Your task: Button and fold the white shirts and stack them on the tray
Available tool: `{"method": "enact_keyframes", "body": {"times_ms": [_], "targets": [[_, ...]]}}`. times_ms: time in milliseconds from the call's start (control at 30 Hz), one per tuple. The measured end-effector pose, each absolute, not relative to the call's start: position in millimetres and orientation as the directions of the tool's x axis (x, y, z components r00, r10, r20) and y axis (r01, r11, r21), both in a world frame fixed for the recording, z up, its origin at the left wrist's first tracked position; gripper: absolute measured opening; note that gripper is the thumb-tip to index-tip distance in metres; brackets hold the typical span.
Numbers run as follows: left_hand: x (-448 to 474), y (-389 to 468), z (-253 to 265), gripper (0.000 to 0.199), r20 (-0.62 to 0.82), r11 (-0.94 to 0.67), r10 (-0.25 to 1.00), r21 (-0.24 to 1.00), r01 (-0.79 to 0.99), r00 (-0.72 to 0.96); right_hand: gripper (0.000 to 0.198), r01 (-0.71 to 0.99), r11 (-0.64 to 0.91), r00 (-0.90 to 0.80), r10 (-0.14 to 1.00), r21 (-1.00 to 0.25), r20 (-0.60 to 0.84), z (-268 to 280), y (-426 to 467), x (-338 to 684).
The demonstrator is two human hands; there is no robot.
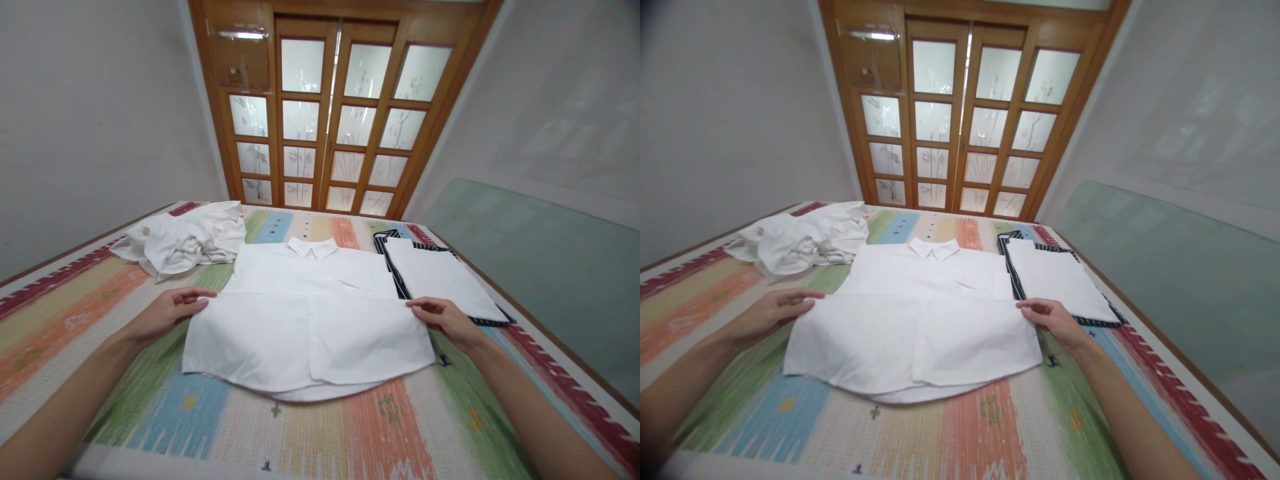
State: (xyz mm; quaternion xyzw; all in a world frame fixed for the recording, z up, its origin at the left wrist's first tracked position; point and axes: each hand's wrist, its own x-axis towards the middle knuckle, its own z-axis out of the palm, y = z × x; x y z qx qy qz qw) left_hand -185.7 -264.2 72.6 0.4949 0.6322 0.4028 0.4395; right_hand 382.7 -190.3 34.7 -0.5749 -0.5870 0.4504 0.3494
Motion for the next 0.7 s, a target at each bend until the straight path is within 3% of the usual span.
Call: {"method": "enact_keyframes", "body": {"times_ms": [200,367,467,567,633,700], "targets": [[-184,-234,59,0.055,-0.074,0.115,0.962,0.983,0.14,-0.264,0.06,0.266,-0.053,0.058,0.998,-0.962,-0.039,35,-165,366],[-173,-220,49,0.058,-0.014,0.118,0.928,0.959,0.258,-0.372,0.068,0.449,-0.078,0.0,0.996,-0.89,-0.087,43,-162,355],[-172,-228,49,0.079,-0.136,0.214,0.943,0.946,0.244,-0.302,0.081,0.559,-0.085,-0.143,0.97,-0.825,-0.197,51,-173,359],[-176,-241,54,0.11,-0.241,0.259,0.964,0.947,0.188,-0.11,0.097,0.571,-0.074,-0.295,0.911,-0.818,-0.288,58,-185,369],[-180,-248,60,0.118,-0.245,0.246,0.969,0.949,0.199,-0.028,0.1,0.531,-0.059,-0.37,0.881,-0.845,-0.295,61,-188,375],[-182,-250,65,0.115,-0.161,0.171,0.985,0.962,0.215,-0.062,0.091,0.477,-0.048,-0.391,0.883,-0.878,-0.26,62,-186,380]]}}
